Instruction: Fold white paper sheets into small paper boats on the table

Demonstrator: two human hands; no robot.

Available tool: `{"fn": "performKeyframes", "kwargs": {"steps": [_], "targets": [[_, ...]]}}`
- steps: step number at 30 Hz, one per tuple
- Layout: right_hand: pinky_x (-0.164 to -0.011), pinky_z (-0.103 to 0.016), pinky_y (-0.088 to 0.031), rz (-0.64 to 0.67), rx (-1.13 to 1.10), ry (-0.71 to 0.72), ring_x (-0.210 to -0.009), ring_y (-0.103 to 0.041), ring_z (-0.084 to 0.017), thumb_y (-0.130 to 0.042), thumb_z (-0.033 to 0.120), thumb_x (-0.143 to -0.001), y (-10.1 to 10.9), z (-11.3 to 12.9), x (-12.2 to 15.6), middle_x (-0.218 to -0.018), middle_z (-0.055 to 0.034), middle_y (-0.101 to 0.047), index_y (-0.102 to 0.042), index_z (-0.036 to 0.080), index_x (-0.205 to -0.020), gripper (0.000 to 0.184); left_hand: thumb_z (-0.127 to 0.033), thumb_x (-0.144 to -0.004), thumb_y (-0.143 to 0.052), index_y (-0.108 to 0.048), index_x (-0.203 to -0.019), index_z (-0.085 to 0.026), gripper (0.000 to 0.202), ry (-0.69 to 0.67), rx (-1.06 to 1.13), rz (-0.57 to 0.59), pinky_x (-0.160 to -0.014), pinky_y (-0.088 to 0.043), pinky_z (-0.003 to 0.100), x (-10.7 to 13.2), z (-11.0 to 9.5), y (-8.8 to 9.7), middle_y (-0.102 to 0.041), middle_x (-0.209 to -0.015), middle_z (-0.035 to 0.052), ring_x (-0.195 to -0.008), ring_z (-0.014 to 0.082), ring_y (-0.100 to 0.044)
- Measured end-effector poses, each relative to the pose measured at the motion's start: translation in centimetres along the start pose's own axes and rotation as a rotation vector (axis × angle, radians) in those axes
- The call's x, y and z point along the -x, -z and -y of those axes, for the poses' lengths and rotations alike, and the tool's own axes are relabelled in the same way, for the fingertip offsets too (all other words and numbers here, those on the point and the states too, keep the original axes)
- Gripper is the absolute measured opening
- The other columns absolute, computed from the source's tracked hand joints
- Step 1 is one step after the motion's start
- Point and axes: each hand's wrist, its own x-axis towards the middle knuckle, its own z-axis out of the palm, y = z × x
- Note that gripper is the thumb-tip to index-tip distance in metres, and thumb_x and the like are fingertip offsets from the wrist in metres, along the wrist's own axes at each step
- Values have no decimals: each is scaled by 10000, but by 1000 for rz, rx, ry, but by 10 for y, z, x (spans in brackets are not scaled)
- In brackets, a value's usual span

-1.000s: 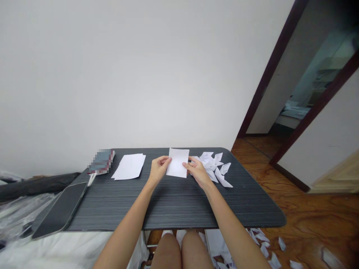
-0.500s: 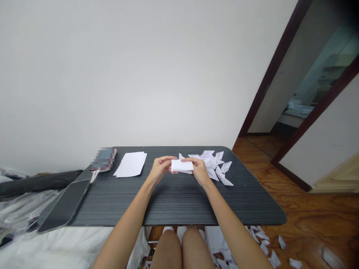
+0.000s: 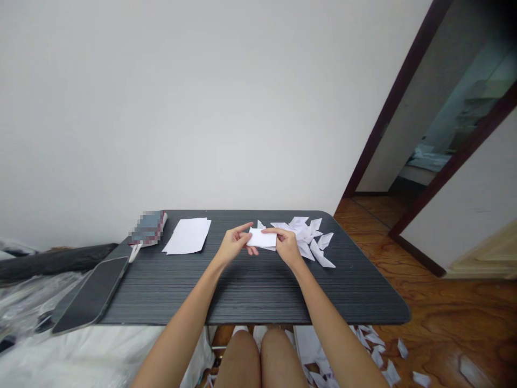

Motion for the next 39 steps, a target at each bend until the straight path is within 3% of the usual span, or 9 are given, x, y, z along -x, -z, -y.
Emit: {"fn": "performKeyframes", "kwargs": {"steps": [3, 6, 9, 12, 15, 19, 25, 34, 39], "targets": [[-755, -308, -434, 48, 57, 81, -880, -556, -179, -372, 82, -636, 4, 4, 0, -917, -35, -643, -665, 200, -816, 364, -305, -791, -450, -420, -1180, -45, 469, -124, -304, -75, -432, -380, 201, -1, 5, 6, -586, -494, 14, -395, 99, -502], [-775, -317, -422, 72, 41, 141, -949, -523, -181, -359, 96, -674, 6, 11, 0, -995, -40, -611, -632, 204, -903, 372, -290, -795, -434, -551, -1064, -118, 341, -260, -605, -102, -525, -407, 218, 1, 5, 10, -633, -645, 42, -509, 111, -525], [-713, -284, -428, 109, 114, 157, -834, -540, -160, -432, 175, -732, 0, 17, 3, -951, -51, -601, -608, 205, -944, 277, -269, -803, -417, -538, -1096, -146, 340, -347, -719, -59, -619, -423, 246, 3, 3, 8, -646, -829, 70, -644, 139, -552], [-658, -253, -416, 142, 174, 137, -734, -527, -136, -479, 244, -747, -9, 17, 6, -888, -41, -598, -598, 201, -922, 216, -270, -805, -418, -498, -1142, -142, 369, -386, -755, -58, -612, -419, 238, 4, 4, 6, -638, -762, 58, -605, 126, -534], [-605, -232, -403, 161, 158, 90, -659, -514, -123, -485, 275, -751, -14, 15, 7, -777, -18, -581, -561, 190, -898, 186, -293, -794, -445, -517, -1111, -139, 359, -401, -724, -97, -578, -415, 219, 4, 6, 4, -621, -694, 41, -561, 109, -514], [-556, -217, -392, 123, 94, 42, -609, -510, -118, -468, 270, -757, -12, 12, 5, -683, 1, -532, -509, 179, -807, 112, -325, -751, -517, -551, -1063, -133, 369, -374, -623, -102, -547, -426, 218, 5, 6, 2, -637, -751, 62, -536, 106, -528], [-563, -225, -414, 91, 6, -3, -621, -516, -122, -495, 277, -736, -11, 8, 3, -681, -10, -530, -496, 172, -747, 106, -348, -703, -573, -653, -842, -118, 280, -299, -498, -181, -527, -442, 234, 6, 4, 0, -647, -668, 68, -526, 134, -565], [-573, -231, -433, 57, -115, -14, -624, -545, -125, -560, 284, -694, -11, 4, 1, -677, -8, -560, -522, 169, -721, 124, -324, -624, -648, -660, -795, -98, 284, -152, -265, -213, -590, -485, 262, 2, 4, 2, -667, -693, 70, -614, 169, -603], [-596, -236, -436, 46, -117, -13, -653, -558, -132, -563, 257, -694, -11, 5, 1, -690, -11, -563, -527, 169, -719, 98, -316, -614, -655, -667, -735, -105, 244, -139, -240, -198, -590, -479, 254, 1, 3, 2, -670, -689, 62, -621, 169, -602]]}}
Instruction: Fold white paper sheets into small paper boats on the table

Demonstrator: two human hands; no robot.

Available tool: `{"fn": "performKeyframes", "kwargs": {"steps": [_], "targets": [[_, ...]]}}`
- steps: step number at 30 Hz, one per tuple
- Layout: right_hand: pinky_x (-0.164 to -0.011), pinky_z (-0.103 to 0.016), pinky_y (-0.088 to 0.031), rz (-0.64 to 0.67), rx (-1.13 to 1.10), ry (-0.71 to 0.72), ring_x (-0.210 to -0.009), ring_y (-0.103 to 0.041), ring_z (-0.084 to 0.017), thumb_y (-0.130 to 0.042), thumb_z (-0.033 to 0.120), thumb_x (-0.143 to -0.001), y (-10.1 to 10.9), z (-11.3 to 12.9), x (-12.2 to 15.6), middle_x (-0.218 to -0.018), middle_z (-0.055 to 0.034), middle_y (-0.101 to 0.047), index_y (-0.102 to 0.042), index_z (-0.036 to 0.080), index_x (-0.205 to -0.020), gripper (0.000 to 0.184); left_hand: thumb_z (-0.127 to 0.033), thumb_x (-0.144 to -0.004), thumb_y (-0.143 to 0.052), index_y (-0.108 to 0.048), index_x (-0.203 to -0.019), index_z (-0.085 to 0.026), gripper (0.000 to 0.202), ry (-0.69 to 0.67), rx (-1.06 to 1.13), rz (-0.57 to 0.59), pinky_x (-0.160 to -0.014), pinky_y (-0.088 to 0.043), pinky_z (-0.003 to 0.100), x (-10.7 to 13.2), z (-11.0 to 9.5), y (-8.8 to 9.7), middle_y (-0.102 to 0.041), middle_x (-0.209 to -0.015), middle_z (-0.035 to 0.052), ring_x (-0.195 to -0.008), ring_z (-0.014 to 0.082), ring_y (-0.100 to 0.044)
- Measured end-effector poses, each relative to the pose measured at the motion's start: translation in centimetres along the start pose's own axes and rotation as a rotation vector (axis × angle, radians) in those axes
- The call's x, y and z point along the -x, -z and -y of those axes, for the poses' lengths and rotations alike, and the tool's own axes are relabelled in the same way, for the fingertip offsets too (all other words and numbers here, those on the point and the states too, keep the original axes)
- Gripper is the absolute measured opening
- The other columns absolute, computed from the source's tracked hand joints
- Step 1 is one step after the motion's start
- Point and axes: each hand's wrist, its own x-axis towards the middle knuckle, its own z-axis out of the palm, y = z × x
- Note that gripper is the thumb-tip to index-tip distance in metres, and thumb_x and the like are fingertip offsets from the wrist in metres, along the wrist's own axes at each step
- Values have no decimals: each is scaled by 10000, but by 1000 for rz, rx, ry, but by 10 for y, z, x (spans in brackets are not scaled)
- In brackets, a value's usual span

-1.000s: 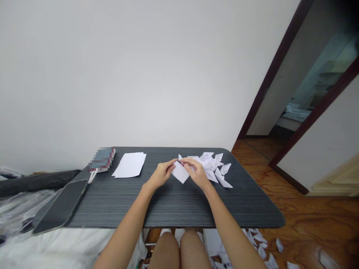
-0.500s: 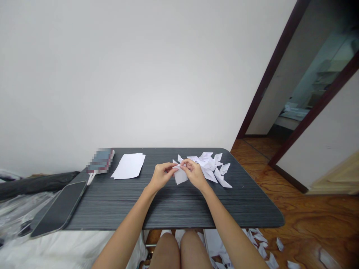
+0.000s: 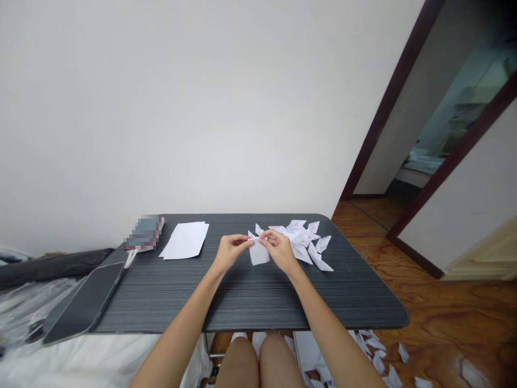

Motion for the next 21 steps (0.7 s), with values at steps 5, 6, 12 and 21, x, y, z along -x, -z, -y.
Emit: {"fn": "performKeyframes", "kwargs": {"steps": [5, 6, 12, 21], "targets": [[-579, -228, -431, -7, 10, -2, -639, -554, -126, -558, 248, -696, 0, 0, 0, -687, -10, -558, -525, 166, -718, 91, -314, -628, -645, -668, -728, -109, 230, -17, -7, -3, -594, -468, 248, 0, 1, -1, -667, -685, 56, -625, 163, -595], [-575, -227, -431, -9, 10, -5, -637, -554, -126, -559, 250, -694, 0, 0, 0, -686, -9, -559, -525, 166, -717, 94, -315, -631, -642, -668, -726, -109, 228, -18, -12, -1, -592, -466, 246, 1, 1, -1, -666, -682, 55, -623, 161, -593], [-559, -224, -435, -10, -32, -51, -623, -567, -127, -577, 267, -676, -1, 1, 1, -666, -1, -576, -529, 172, -755, 134, -306, -647, -629, -659, -682, -112, 200, -44, -22, 0, -574, -441, 231, 0, 0, 0, -646, -631, 38, -590, 140, -571], [-533, -244, -424, -66, -95, -188, -540, -559, -134, -579, 338, -670, 2, -7, -3, -586, -24, -622, -610, 127, -672, 213, -305, -654, -615, -641, -627, -109, 199, -35, -30, 8, -544, -412, 220, 0, -2, 0, -621, -588, 26, -554, 124, -543]]}}
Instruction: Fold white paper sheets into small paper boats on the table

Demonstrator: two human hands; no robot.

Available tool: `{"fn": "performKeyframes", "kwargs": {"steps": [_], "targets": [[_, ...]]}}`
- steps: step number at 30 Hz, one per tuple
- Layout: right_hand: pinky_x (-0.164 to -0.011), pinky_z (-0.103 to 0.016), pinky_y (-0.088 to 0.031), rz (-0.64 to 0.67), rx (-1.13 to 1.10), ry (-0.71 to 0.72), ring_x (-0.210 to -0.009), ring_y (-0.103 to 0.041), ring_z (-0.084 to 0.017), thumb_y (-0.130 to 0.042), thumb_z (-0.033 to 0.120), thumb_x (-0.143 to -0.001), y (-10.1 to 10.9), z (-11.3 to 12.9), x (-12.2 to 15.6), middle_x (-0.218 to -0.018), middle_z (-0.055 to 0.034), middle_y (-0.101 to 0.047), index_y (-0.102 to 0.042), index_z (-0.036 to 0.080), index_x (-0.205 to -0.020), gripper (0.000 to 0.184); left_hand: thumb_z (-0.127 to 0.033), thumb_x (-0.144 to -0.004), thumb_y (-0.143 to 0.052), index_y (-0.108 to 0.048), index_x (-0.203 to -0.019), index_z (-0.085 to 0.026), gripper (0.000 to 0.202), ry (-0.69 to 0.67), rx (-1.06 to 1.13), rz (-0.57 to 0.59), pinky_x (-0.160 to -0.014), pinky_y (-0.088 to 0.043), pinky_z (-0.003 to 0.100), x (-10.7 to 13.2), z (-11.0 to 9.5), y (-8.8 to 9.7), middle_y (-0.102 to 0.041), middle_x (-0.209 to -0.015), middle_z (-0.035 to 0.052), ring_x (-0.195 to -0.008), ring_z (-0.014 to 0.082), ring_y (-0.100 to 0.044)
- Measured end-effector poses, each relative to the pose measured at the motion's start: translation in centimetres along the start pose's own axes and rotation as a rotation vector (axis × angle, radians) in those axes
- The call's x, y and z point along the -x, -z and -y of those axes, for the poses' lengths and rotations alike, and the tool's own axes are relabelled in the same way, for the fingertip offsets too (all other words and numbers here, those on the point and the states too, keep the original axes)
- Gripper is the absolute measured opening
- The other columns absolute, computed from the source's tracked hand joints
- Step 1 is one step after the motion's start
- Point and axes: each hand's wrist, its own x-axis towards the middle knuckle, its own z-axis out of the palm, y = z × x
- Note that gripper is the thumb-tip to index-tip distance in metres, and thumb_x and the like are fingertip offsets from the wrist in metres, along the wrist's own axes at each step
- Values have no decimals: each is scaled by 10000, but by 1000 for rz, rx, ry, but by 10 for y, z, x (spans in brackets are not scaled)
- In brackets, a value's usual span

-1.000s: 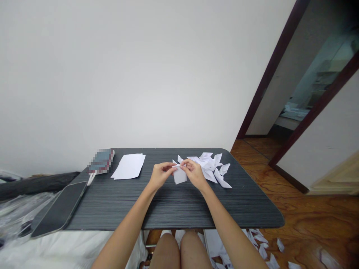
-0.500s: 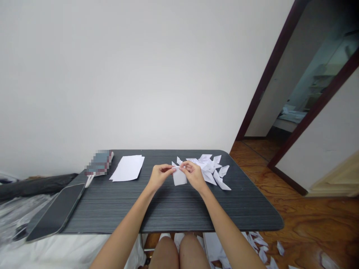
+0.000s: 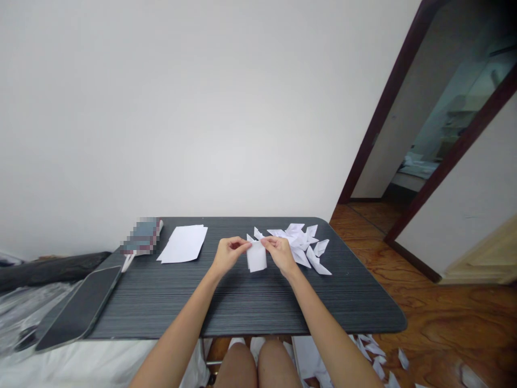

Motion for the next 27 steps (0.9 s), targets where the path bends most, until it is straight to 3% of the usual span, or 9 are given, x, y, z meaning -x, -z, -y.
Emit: {"fn": "performKeyframes", "kwargs": {"steps": [3, 9, 15, 17, 19, 25, 27], "targets": [[-527, -246, -425, -11, -18, 6, -532, -551, -132, -558, 366, -685, -1, -1, 0, -590, -24, -621, -620, 126, -686, 248, -307, -643, -623, -637, -618, -107, 202, 16, 8, -23, -527, -404, 216, -1, 2, 0, -613, -574, 26, -536, 118, -531], [-553, -264, -432, 120, 59, -44, -570, -566, -152, -587, 358, -654, -2, 6, 5, -612, -46, -632, -643, 104, -714, 267, -322, -633, -625, -617, -621, -108, 215, 47, 66, -177, -519, -404, 215, -4, 3, 8, -588, -562, 19, -524, 109, -513], [-478, -219, -372, 180, 210, 26, -512, -525, -117, -553, 340, -681, -7, 13, 10, -573, -24, -614, -653, 101, -664, 260, -319, -666, -581, -650, -724, -118, 221, -54, -151, 26, -508, -367, 201, -2, -9, 13, -604, -624, 24, -555, 109, -499], [-470, -216, -367, 227, 219, 41, -510, -526, -117, -548, 349, -685, -12, 13, 12, -564, -14, -610, -653, 111, -651, 263, -343, -705, -534, -654, -700, -118, 255, -86, -232, 103, -477, -339, 195, 0, -11, 12, -587, -589, 18, -535, 104, -475], [-468, -218, -373, 236, 210, 44, -510, -538, -122, -556, 365, -678, -15, 14, 13, -559, -13, -611, -646, 118, -644, 265, -367, -734, -493, -636, -628, -116, 308, -99, -279, 105, -450, -310, 190, 1, -9, 10, -554, -544, 9, -513, 96, -447], [-400, -195, -361, 373, 111, -111, -402, -554, -107, -528, 419, -696, -16, 13, 14, -507, -31, -608, -567, 110, -605, 325, -415, -779, -393, -405, -450, -146, 425, -40, -261, -276, -385, -208, 198, -4, 5, 11, -333, -401, -37, -399, 66, -292], [-399, -189, -363, 390, 95, -117, -392, -552, -101, -537, 429, -688, -14, 13, 14, -503, -31, -607, -548, 110, -591, 334, -396, -790, -374, -349, -455, -162, 409, -44, -288, -355, -393, -197, 205, -5, 8, 11, -307, -407, -43, -401, 69, -281]]}}
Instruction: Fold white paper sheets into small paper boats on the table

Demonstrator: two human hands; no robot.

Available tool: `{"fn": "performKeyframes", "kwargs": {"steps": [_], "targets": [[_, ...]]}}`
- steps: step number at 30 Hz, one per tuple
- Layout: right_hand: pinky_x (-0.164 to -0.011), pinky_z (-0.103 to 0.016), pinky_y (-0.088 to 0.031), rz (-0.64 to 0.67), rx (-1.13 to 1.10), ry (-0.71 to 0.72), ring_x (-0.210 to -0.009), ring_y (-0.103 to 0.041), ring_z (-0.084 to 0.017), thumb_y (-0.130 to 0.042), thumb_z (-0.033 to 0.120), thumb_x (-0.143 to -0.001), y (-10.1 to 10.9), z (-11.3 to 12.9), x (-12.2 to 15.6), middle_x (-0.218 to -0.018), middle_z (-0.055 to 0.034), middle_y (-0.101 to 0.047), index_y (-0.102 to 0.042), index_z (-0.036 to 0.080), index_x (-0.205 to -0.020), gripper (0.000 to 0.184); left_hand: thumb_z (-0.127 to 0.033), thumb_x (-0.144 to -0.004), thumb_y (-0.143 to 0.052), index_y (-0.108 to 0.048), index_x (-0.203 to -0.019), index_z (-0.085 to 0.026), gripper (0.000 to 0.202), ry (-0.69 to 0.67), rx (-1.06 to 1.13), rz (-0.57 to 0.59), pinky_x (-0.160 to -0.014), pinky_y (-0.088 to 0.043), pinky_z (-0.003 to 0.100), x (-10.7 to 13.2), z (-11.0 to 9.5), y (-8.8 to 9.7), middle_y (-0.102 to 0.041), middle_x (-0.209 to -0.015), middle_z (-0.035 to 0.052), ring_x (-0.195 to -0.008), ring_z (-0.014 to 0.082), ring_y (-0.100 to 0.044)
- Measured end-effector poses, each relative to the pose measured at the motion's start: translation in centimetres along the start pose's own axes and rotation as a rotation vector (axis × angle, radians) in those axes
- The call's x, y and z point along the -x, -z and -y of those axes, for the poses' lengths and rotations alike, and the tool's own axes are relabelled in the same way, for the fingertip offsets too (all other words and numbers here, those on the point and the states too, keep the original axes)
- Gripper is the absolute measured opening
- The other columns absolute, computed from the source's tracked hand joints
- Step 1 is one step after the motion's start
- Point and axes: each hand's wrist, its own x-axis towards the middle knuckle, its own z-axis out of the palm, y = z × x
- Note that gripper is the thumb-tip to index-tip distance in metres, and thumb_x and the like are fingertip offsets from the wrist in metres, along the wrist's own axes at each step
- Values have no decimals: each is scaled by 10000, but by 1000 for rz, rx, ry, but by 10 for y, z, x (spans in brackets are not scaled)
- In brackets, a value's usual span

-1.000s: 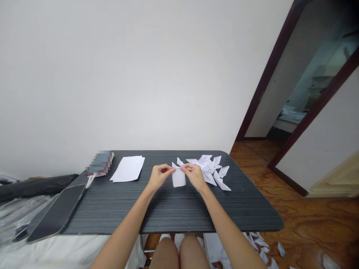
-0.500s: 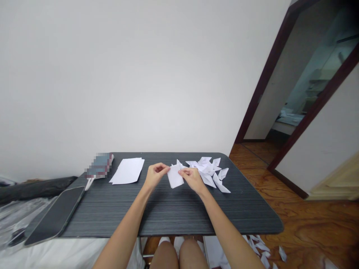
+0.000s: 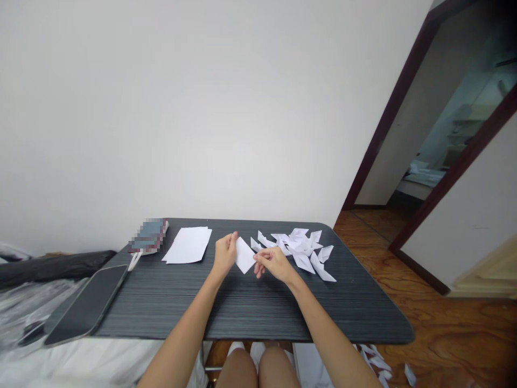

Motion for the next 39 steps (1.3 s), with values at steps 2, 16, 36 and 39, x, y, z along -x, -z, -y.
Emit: {"fn": "performKeyframes", "kwargs": {"steps": [2, 16, 36, 39], "targets": [[-401, -190, -364, -8, -13, 2, -385, -549, -99, -541, 435, -685, 1, 0, 0, -492, -26, -600, -541, 111, -587, 338, -369, -794, -368, -331, -465, -169, 387, -15, -45, -67, -409, -200, 212, 0, 1, 0, -306, -418, -43, -414, 76, -289], [-462, -226, -384, -326, -91, 54, -474, -528, -120, -538, 424, -679, 9, -18, -12, -557, -23, -608, -594, 120, -698, 310, -427, -796, -399, -502, -1082, -112, 438, 141, 428, 548, -366, -253, 179, 6, -11, -7, -485, -485, -22, -397, 87, -455], [-471, -220, -358, -324, 39, 92, -497, -512, -117, -540, 360, -679, 24, -10, -8, -587, -10, -619, -634, 128, -681, 251, -314, -696, -582, -491, -986, -134, 353, 85, 513, 687, -435, -399, 192, 8, -12, -4, -586, -831, 61, -498, 94, -558], [-518, -235, -386, -311, 112, 121, -547, -535, -131, -542, 344, -684, 24, -10, -9, -616, -15, -625, -635, 137, -685, 227, -318, -703, -575, -534, -865, -114, 263, 62, 449, 693, -482, -426, 215, 8, -11, -2, -596, -681, 32, -502, 112, -568]]}}
